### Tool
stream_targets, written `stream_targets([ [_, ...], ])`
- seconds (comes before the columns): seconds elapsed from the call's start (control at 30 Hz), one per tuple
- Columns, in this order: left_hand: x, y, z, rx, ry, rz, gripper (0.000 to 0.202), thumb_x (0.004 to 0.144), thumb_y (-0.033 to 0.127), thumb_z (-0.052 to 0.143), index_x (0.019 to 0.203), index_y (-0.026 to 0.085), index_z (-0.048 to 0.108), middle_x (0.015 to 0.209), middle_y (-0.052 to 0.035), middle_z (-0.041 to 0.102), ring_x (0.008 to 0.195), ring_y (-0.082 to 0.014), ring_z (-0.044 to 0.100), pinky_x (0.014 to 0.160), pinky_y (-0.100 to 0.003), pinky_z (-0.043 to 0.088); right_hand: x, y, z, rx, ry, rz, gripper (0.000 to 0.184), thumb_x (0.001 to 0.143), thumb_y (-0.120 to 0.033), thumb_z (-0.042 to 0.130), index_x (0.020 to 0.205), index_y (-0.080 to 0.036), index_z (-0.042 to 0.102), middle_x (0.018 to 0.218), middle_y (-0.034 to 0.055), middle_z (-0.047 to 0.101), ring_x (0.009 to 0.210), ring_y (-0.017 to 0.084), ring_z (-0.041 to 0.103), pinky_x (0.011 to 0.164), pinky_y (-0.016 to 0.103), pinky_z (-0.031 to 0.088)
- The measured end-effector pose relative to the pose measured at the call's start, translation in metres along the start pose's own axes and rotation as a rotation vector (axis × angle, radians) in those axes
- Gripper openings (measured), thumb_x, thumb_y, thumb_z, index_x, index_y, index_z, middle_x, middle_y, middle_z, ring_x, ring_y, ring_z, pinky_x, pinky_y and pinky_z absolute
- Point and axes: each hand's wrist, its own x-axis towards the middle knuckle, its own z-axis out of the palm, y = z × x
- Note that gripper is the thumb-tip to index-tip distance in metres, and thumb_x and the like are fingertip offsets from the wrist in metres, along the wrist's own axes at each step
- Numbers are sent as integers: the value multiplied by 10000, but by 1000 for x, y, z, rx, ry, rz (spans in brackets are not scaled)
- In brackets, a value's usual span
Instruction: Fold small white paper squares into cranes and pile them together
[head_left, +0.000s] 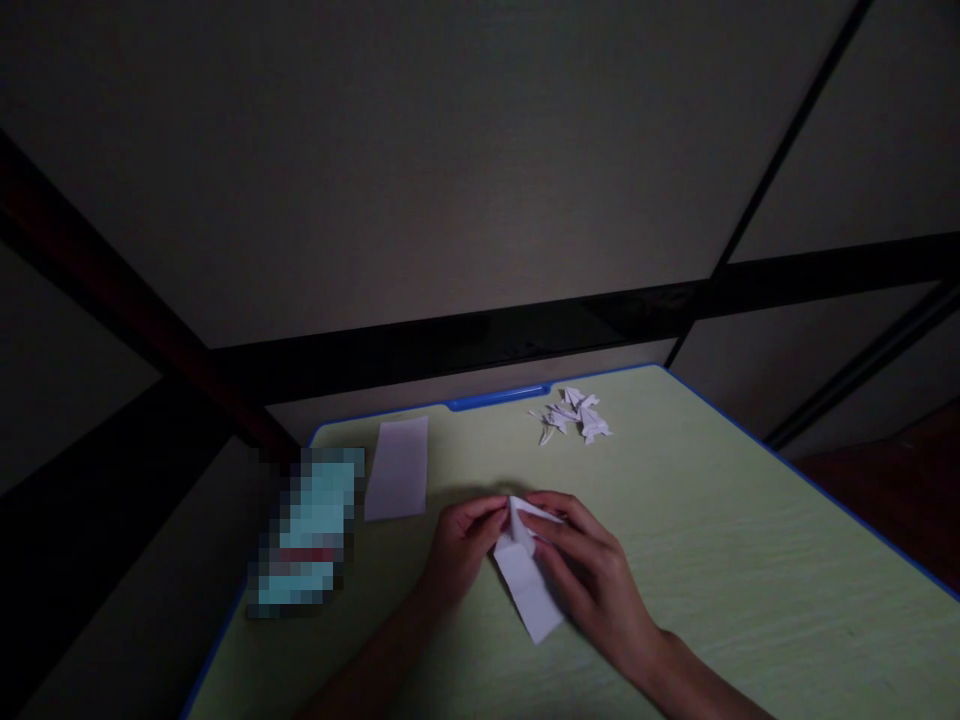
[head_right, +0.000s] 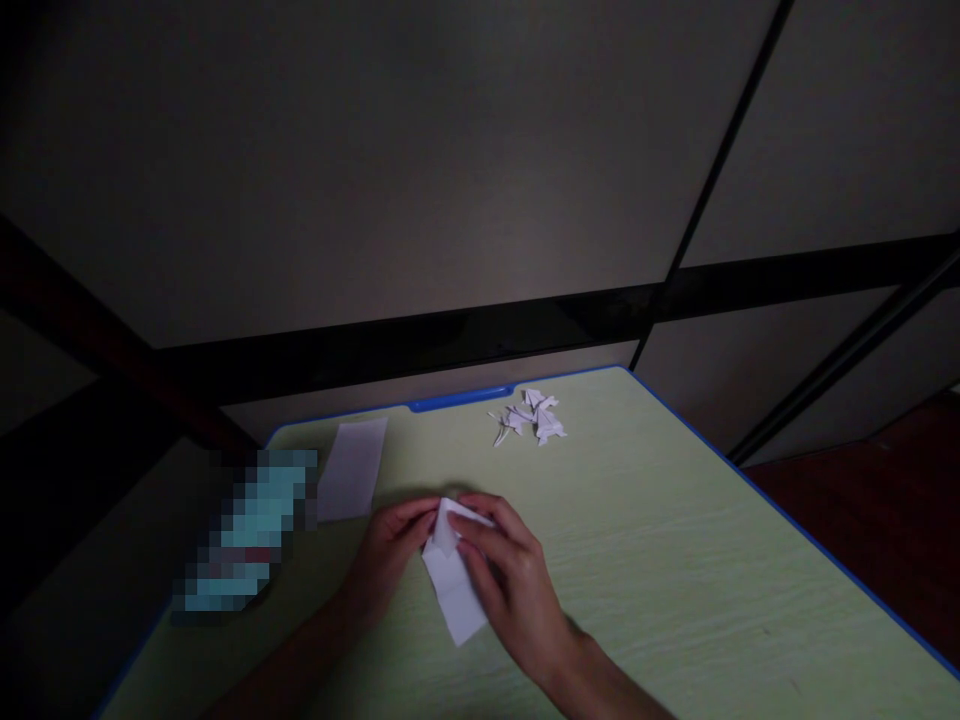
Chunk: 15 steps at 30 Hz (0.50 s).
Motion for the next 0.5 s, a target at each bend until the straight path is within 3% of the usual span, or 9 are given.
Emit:
stream_targets([
  [0.17, 1, 2, -3, 35, -42, 10, 183, 593, 232, 570, 694, 115, 667, 548, -6, 606, 517, -104, 483, 497, -194, 364, 0, 2, 2, 94, 47, 44, 310, 736, -132, 478, 1013, -254, 544, 948, 69, 498, 910, 187, 475, 767, 327, 411],
  [0.3, 0, 3, -3, 40, -53, 23, 177, 606, 240, 560, 684, 118, 663, 573, -16, 599, 540, -114, 488, 502, -198, 365, 2, 8, 3, 315, 163, 268, 232, 710, -193, 524, 941, -204, 539, 786, 43, 564, 699, 155, 531, 587, 265, 440],
  [0.37, -1, 3, -2, -8, -57, 20, 214, 607, 241, 569, 771, 129, 648, 644, -30, 609, 571, -120, 501, 507, -194, 368, 4, 11, 3, 405, 151, 404, 134, 696, -241, 540, 805, -166, 561, 637, 15, 558, 552, 123, 509, 471, 222, 402],
  [0.5, -3, 3, -1, -130, -154, -20, 359, 603, 231, 584, 956, 168, 579, 757, -41, 600, 581, -111, 500, 490, -183, 353, 8, 13, 2, 528, 143, 539, 167, 629, -288, 600, 696, -140, 562, 523, -19, 521, 441, 84, 444, 396, 190, 323],
])
